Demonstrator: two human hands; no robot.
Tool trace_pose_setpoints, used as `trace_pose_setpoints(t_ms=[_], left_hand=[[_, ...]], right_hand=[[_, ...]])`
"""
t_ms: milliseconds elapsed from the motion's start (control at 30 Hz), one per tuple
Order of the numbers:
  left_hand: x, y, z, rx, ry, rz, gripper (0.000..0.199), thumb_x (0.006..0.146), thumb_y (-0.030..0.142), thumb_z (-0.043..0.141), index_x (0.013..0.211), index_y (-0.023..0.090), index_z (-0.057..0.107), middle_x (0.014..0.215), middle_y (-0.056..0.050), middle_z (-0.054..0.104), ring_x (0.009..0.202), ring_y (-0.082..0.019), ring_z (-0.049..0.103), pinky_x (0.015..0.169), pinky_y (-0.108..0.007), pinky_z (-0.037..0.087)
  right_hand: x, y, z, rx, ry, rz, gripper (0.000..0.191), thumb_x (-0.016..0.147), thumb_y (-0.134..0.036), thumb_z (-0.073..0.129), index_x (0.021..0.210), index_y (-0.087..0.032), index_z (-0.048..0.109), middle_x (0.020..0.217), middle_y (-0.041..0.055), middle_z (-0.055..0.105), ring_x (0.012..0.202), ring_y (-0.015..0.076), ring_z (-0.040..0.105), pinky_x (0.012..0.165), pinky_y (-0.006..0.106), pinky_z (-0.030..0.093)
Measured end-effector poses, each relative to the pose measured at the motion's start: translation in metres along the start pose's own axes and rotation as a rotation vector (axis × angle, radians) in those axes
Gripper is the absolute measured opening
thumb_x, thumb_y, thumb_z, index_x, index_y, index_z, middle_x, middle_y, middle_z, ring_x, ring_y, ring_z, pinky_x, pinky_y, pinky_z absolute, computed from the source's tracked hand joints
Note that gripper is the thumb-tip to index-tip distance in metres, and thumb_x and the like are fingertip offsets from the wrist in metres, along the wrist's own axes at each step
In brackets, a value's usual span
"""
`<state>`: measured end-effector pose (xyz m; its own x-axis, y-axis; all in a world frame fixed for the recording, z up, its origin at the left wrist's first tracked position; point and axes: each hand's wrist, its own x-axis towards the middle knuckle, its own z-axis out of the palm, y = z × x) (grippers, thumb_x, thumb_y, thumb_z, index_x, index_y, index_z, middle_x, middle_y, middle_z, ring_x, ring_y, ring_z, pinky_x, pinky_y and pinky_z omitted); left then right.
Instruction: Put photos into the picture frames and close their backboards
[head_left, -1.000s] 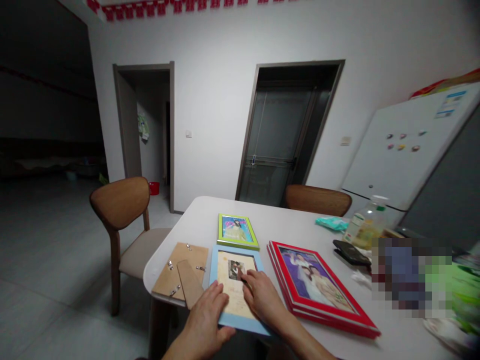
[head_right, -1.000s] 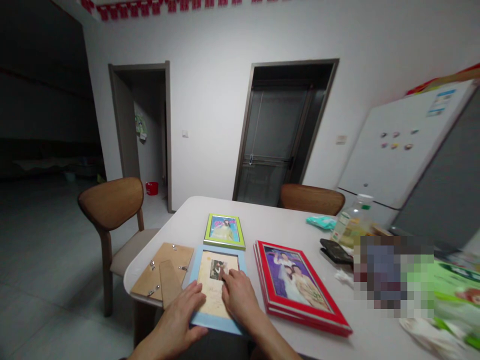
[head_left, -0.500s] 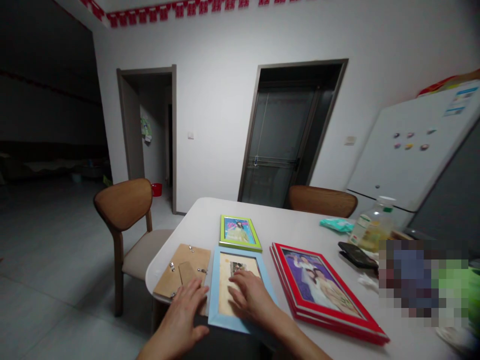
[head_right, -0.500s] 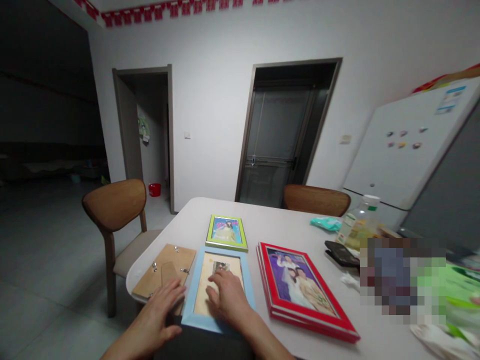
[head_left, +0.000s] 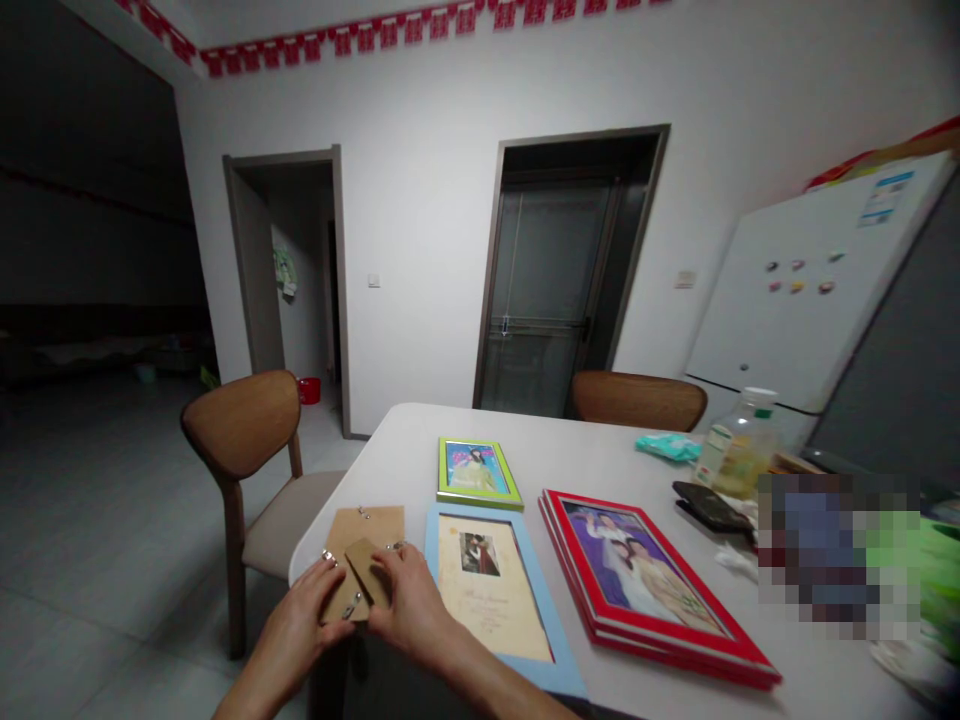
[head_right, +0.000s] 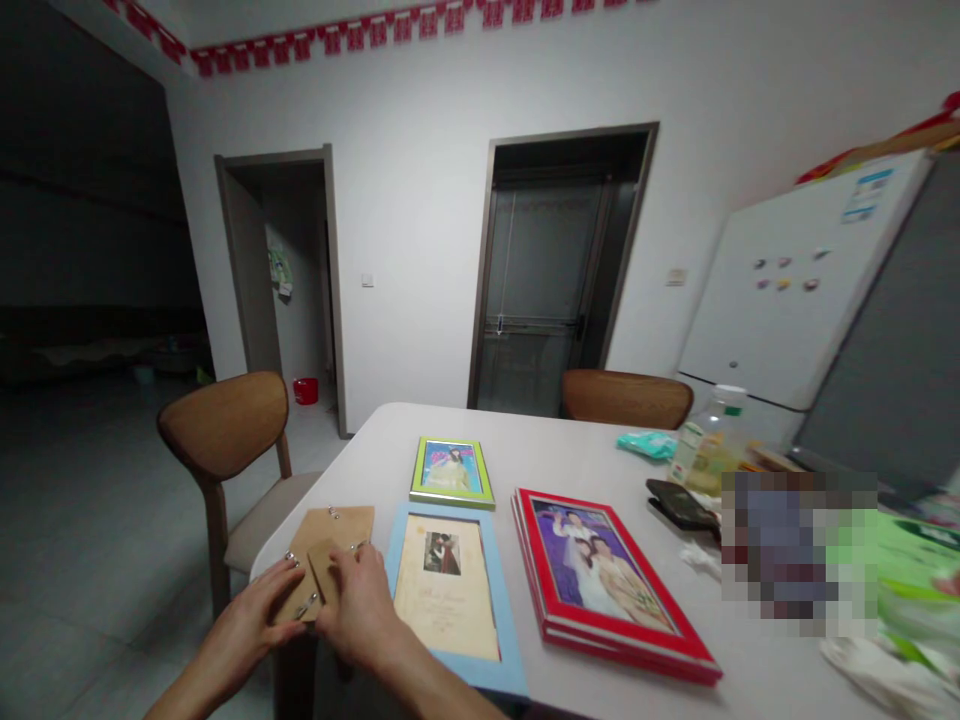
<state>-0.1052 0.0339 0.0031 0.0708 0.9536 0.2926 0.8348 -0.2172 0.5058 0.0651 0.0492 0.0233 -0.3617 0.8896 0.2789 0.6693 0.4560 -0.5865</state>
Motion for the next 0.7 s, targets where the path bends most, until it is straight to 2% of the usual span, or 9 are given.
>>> trace_pose_setpoints(t_ms=[133, 267, 367, 533, 700], left_hand=[[0.002, 0.031, -0.002, -0.085, 0.091, 0.102, 0.044, 0.057, 0.024, 0.063, 0.1, 0.021, 0.057, 0.118, -0.008, 0.05, 0.111, -0.024, 0.043, 0.095, -0.038, 0.033], [0.001, 0.075, 0.018, -0.171, -0.006, 0.196, 0.046, 0.058, 0.019, 0.064, 0.103, 0.018, 0.055, 0.119, -0.011, 0.049, 0.113, -0.023, 0.041, 0.096, -0.038, 0.032], [0.0, 0.103, 0.038, -0.209, -0.109, 0.237, 0.045, 0.058, 0.019, 0.065, 0.102, 0.017, 0.055, 0.12, -0.012, 0.048, 0.114, -0.024, 0.039, 0.096, -0.039, 0.031], [0.0, 0.127, 0.052, -0.142, -0.251, 0.246, 0.04, 0.061, 0.022, 0.065, 0.099, 0.015, 0.056, 0.12, -0.014, 0.047, 0.114, -0.026, 0.039, 0.096, -0.038, 0.029], [0.003, 0.126, 0.055, -0.047, -0.32, 0.237, 0.033, 0.068, 0.029, 0.059, 0.099, 0.018, 0.055, 0.121, -0.011, 0.047, 0.115, -0.025, 0.037, 0.097, -0.044, 0.023]], right_hand=[[-0.018, 0.007, -0.037, 0.139, 0.09, -0.066, 0.037, 0.058, -0.013, 0.051, 0.094, -0.021, 0.056, 0.093, 0.0049, 0.048, 0.089, 0.0172, 0.047, 0.08, 0.027, 0.037], [-0.049, 0.033, -0.076, 0.16, 0.114, -0.015, 0.037, 0.058, -0.01, 0.047, 0.092, -0.021, 0.057, 0.093, 0.0048, 0.048, 0.091, 0.0169, 0.047, 0.083, 0.028, 0.037], [-0.071, 0.057, -0.095, 0.115, 0.09, 0.059, 0.033, 0.06, -0.013, 0.045, 0.089, -0.02, 0.059, 0.094, 0.0056, 0.049, 0.092, 0.0174, 0.047, 0.084, 0.028, 0.037], [-0.089, 0.084, -0.099, 0.011, 0.084, 0.142, 0.032, 0.06, -0.016, 0.046, 0.088, -0.019, 0.061, 0.093, 0.0067, 0.052, 0.091, 0.0183, 0.049, 0.084, 0.029, 0.037], [-0.087, 0.097, -0.087, -0.085, 0.115, 0.112, 0.032, 0.062, -0.018, 0.047, 0.091, -0.019, 0.061, 0.097, 0.0082, 0.052, 0.094, 0.0196, 0.047, 0.085, 0.031, 0.035]])
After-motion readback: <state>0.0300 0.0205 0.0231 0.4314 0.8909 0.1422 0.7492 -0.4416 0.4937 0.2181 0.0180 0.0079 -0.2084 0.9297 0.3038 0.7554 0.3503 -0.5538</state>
